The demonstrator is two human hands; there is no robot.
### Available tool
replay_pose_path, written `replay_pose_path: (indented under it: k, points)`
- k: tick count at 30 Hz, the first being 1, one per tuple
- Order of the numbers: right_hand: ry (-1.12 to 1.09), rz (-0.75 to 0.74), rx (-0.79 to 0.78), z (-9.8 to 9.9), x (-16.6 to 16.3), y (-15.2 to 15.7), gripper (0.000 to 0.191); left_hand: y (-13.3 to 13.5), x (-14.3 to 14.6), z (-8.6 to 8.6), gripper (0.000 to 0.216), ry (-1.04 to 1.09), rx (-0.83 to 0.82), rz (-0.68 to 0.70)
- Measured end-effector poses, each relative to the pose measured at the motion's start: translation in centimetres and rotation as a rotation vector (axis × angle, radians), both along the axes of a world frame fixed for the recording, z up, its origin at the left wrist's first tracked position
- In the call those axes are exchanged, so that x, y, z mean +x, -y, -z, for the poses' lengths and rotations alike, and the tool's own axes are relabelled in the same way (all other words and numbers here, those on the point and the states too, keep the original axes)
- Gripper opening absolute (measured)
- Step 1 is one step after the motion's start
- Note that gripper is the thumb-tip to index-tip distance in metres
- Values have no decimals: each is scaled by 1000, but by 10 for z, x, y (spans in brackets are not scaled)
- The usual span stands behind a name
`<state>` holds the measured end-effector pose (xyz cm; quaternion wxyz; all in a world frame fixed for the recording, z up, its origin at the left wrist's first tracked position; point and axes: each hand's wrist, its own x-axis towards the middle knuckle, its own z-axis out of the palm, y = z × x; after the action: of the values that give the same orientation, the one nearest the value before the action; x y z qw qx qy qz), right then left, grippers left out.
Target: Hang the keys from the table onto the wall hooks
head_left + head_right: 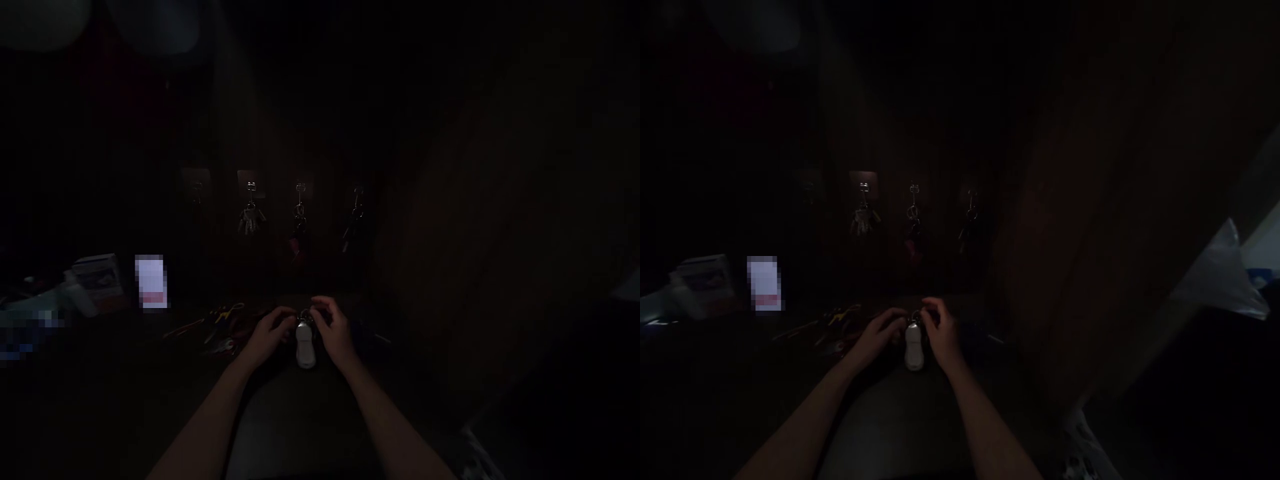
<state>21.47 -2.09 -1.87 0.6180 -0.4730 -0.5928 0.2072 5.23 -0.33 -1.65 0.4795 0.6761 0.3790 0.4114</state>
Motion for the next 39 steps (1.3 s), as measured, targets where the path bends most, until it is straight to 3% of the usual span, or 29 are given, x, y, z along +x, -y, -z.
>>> replay_pose_path:
  k: [8, 14, 27, 30, 34, 39]
  points:
    - [22, 35, 134, -3, -6, 7, 16, 5, 4, -10, 23, -2, 292, -61]
    - [31, 63, 120, -4, -10, 7, 14, 11, 7, -16, 23, 64, 214, -102]
    - [157, -100, -35, -15, -17, 16, 14, 8, 5, -17, 35, 112, 66, -214]
    - [79, -151, -107, -17, -20, 18, 15, 8, 5, -17, 39, 112, 56, -235]
    - [-133, -177, -237, -20, -21, 16, 20, 8, 2, -18, 49, 163, 10, -150]
    - [-360, -140, -245, -18, -15, 8, 24, 6, 2, -17, 38, 180, 27, -90]
